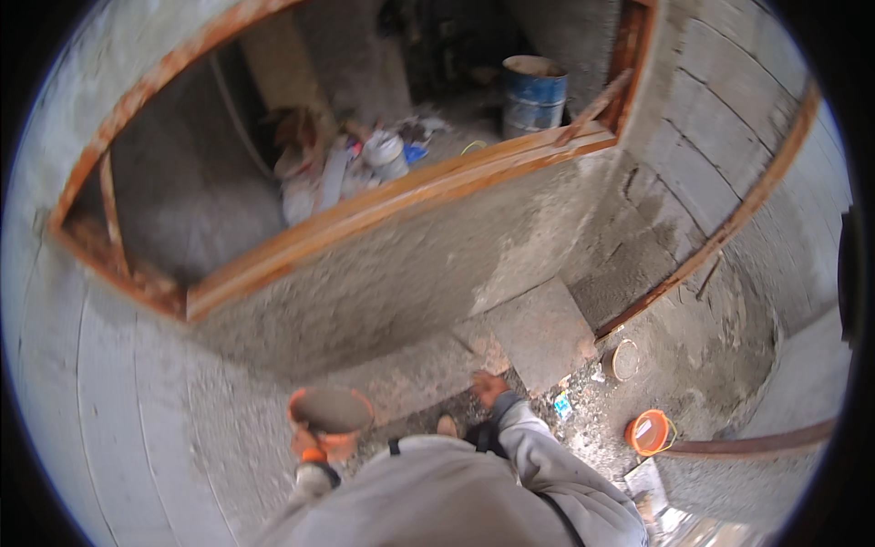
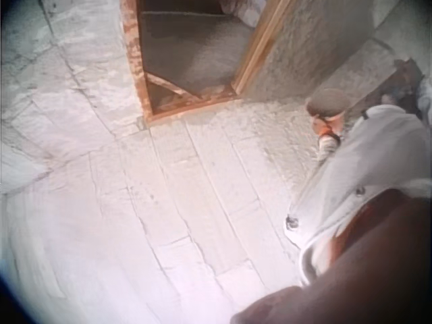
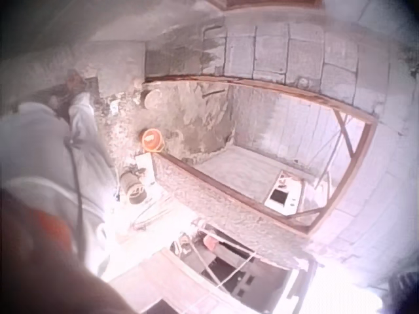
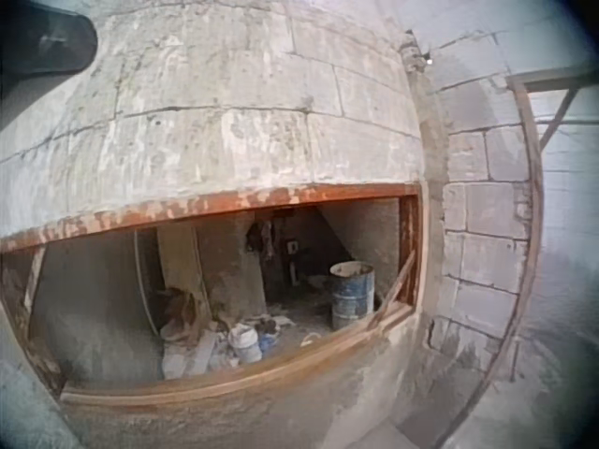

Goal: The person applies wet plaster from a bucket onto a wall by hand and using a trowel, then uses a metal tool to scrape and level the surface.

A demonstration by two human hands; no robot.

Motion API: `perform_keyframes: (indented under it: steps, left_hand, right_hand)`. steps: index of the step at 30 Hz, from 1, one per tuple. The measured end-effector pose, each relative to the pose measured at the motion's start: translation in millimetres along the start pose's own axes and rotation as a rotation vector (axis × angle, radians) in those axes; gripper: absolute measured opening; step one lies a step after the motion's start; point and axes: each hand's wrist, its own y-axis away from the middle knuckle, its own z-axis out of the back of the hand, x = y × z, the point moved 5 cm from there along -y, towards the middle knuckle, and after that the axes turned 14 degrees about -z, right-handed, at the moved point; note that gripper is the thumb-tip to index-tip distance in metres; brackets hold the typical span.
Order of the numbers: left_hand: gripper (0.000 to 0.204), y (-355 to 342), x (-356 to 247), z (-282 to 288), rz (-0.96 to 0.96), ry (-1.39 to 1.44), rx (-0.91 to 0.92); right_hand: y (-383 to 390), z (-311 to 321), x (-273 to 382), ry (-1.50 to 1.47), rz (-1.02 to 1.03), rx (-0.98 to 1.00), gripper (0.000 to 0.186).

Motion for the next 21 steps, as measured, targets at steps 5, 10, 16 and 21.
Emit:
perform_keyframes:
  steps: [5,10,16,21]
  left_hand:
    - [0.059,5,18,-22,0.207,-0.096,0.151]
    - [0.061,20,21,-30,0.214,-0.27,0.222]
    - [0.059,23,57,-75,0.195,-0.353,0.305]
    - [0.057,35,87,-140,0.133,-0.293,0.38]
  right_hand:
    - [129,39,-198,0.109,-0.647,-0.016,0.031]
    - [291,57,-235,-0.356,-1.118,-0.23,0.028]
    - [393,29,-249,-0.329,-1.145,-0.254,0.026]
    - [448,8,-273,0.138,-0.903,-0.276,0.026]
